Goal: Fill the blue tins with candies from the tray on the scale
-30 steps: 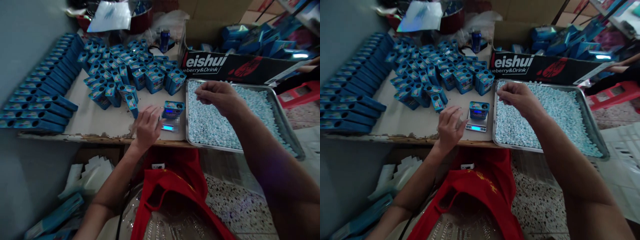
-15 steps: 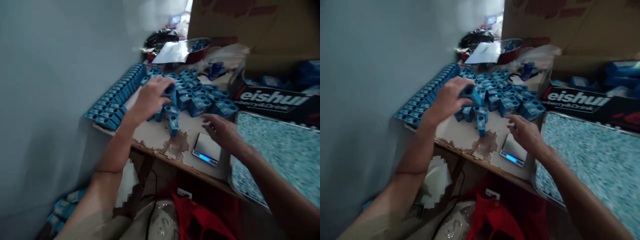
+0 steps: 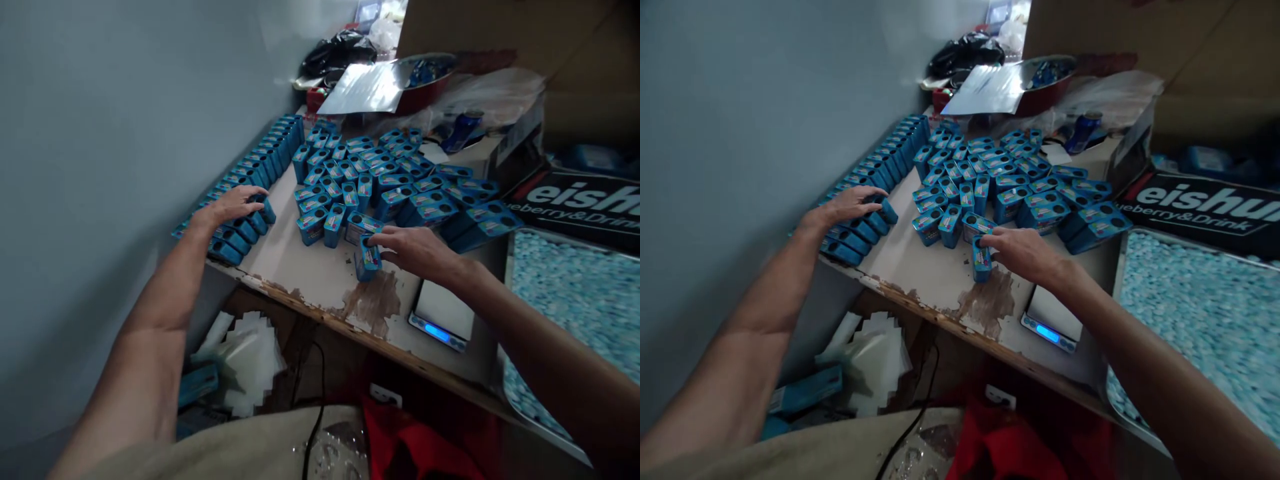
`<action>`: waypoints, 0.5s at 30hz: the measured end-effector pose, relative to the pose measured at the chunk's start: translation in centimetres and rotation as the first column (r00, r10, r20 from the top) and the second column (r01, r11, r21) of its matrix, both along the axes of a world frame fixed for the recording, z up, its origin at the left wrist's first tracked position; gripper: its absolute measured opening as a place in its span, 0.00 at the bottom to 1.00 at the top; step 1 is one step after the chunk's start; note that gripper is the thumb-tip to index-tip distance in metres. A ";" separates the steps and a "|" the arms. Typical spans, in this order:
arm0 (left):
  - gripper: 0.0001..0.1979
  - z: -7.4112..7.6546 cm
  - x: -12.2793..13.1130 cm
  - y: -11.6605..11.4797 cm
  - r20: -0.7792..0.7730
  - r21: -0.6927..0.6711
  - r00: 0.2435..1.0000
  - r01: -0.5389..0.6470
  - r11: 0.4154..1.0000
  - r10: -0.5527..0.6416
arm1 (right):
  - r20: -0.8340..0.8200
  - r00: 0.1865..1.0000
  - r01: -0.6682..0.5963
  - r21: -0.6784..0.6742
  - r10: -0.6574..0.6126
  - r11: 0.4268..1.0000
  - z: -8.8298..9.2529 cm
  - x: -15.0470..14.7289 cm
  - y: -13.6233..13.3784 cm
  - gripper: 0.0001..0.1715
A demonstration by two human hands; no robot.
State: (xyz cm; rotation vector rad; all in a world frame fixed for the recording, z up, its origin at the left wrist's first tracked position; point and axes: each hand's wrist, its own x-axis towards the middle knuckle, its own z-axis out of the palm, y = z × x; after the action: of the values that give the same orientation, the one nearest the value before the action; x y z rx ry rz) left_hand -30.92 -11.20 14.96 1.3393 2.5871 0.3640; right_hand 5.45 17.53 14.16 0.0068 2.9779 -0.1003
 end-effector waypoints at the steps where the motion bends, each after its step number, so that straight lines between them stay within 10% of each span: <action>1: 0.25 -0.2 0.7 0.0 -0.046 -0.082 0.999 -0.004 0.997 0.000 | 0.011 1.000 -0.020 0.003 0.020 1.000 0.2 -0.1 0.0 0.21; 6: 0.30 -1.5 4.3 0.2 -0.311 -0.121 0.947 -0.118 0.986 0.075 | 0.027 0.998 -0.050 -0.026 0.050 0.998 2.2 1.4 0.2 0.10; 15: 0.27 -3.9 0.6 0.5 -0.136 0.258 0.977 -0.123 0.958 0.162 | 0.034 0.789 0.610 0.075 -0.613 0.789 4.9 13.5 1.5 0.15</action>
State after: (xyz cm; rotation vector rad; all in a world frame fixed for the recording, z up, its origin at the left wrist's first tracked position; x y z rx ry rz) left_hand -30.34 -10.73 11.03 1.3048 2.8566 0.6520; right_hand 18.91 19.08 19.04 0.9718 2.7882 -0.0831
